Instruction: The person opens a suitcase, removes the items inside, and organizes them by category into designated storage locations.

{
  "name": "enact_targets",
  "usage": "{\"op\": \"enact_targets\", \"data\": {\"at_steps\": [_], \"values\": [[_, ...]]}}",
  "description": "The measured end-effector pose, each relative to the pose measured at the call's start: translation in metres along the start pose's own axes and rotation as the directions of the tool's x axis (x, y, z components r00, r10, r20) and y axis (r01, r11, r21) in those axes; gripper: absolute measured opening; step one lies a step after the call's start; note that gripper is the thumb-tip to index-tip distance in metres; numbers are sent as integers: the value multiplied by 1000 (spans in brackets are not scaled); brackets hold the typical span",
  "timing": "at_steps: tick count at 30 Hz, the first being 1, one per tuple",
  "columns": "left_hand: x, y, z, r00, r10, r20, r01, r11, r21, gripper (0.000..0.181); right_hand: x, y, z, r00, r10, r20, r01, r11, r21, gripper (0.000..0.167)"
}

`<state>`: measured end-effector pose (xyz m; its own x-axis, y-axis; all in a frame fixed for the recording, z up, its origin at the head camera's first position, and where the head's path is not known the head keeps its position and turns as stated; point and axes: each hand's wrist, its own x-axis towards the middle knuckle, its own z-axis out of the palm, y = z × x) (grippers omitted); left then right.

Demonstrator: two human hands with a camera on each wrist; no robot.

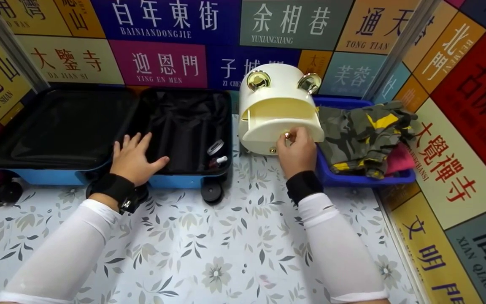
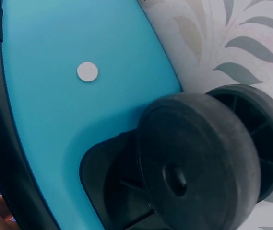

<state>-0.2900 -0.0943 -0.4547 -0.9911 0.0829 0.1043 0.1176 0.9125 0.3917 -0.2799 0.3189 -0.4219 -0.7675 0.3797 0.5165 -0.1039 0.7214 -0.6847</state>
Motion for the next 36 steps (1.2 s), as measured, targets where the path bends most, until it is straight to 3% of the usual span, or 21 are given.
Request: {"op": "enact_targets", "data": {"at_steps": [5,9,13,15,18,22,25,29,36], "values": [[-1,1,1,1000,-8,10,8,1000,-5,96,-4,1,-1,999,-26,-22,25,1000,-3,29],[0,2,1,1000,-13,21,13,1000,-15,97,-14,-8,0,983,-166,-84,169,985,34,37],[0,2,2,1000,-15,20,15,1000,-16,97,-27,-33,12,930,-366,-47,368,925,95,33],[0,1,2,1000,-15,18,15,1000,-14,97,-33,-47,21,896,-444,25,439,891,114,30],[1,1,2,1000,-13,16,14,1000,-9,97,-39,-68,35,846,-504,177,490,864,120,30],[2,1,2,1000,-21,12,20,1000,4,97,-42,-86,55,787,-484,383,488,868,93,32],[2,2,3,1000,-18,9,17,1000,5,97,-42,-92,68,755,-429,496,468,882,51,33],[1,4,5,1000,-4,13,5,1000,-9,96,-39,-95,84,729,-351,587,445,895,-17,33],[1,5,6,1000,-9,11,9,1000,-2,96,-33,-92,108,671,-258,695,464,878,-121,35]]}}
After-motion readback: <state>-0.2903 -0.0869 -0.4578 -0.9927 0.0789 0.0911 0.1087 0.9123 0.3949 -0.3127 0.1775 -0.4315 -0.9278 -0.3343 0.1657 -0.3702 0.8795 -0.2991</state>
